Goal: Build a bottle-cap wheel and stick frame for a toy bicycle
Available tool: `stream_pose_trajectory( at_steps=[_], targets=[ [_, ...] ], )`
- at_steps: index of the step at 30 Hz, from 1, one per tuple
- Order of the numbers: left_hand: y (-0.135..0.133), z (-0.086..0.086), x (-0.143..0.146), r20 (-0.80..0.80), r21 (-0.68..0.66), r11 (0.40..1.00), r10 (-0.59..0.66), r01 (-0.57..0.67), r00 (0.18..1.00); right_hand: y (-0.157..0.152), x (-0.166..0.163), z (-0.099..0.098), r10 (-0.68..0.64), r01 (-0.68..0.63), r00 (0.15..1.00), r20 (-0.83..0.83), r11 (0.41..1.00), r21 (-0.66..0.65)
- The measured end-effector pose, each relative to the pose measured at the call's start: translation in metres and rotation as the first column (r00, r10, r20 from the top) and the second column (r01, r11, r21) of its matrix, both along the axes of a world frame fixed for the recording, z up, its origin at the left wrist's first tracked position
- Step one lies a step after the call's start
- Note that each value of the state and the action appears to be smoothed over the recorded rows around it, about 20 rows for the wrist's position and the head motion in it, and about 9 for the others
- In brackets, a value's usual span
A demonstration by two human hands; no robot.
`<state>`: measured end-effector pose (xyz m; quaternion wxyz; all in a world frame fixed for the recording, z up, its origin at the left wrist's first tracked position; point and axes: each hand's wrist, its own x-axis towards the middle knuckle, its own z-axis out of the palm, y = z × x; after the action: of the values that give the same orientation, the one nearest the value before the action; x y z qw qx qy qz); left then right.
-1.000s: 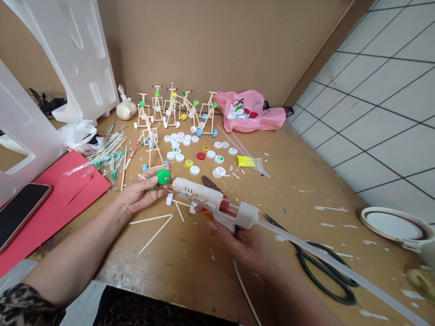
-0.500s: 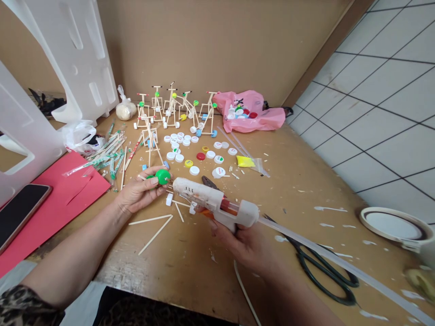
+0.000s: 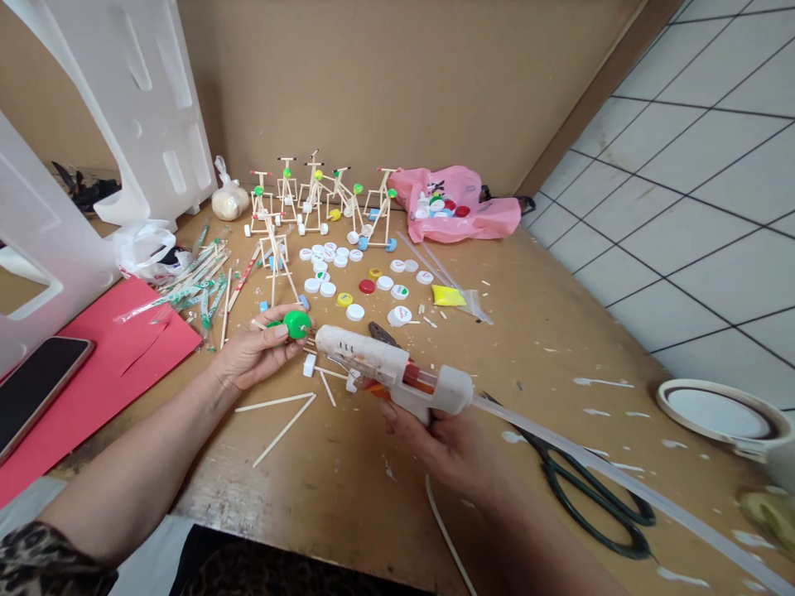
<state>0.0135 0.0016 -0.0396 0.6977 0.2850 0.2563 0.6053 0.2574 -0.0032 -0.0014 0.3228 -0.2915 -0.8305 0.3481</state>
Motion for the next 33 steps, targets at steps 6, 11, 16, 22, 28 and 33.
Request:
stream_pose_trajectory(
  at_steps=[6, 11, 16, 22, 28, 33],
  targets=[
    [-0.0004, -0.0006, -0.0006, 0.004, -0.027, 1.000, -0.014, 0.015, 1.000, -0.0007, 0.0006, 0.0005, 0.010, -0.010, 1.000, 0.007, 1.000, 0.003],
    [-0.0017, 0.0009, 0.0003, 0.021, -0.025, 1.000, -0.018, 0.019, 1.000, -0.0008, -0.0007, -0.0005, 0.026, -0.028, 0.999, -0.041, 0.999, -0.047],
    [-0.0019, -0.0007, -0.0015, 0.046, -0.025, 0.996, -0.089, 0.090, 0.995, -0.0014, -0.0003, -0.0018, 0.021, -0.027, 0.998, -0.062, 0.995, -0.101],
    [-0.0007, -0.0025, -0.0044, 0.073, -0.036, 0.995, -0.087, 0.090, 0.994, -0.0022, 0.0010, -0.0017, -0.015, 0.010, 0.999, -0.031, 0.986, -0.164],
    [-0.0013, -0.0004, -0.0015, 0.092, -0.032, 0.993, -0.111, 0.114, 0.990, -0.0013, 0.0003, -0.0029, -0.036, 0.035, 0.999, -0.004, 0.996, -0.078],
    [-0.0013, 0.0011, -0.0003, 0.074, -0.039, 0.993, -0.105, 0.108, 0.992, -0.0023, 0.0002, -0.0005, -0.030, 0.031, 1.000, 0.005, 0.997, -0.072]
  ],
)
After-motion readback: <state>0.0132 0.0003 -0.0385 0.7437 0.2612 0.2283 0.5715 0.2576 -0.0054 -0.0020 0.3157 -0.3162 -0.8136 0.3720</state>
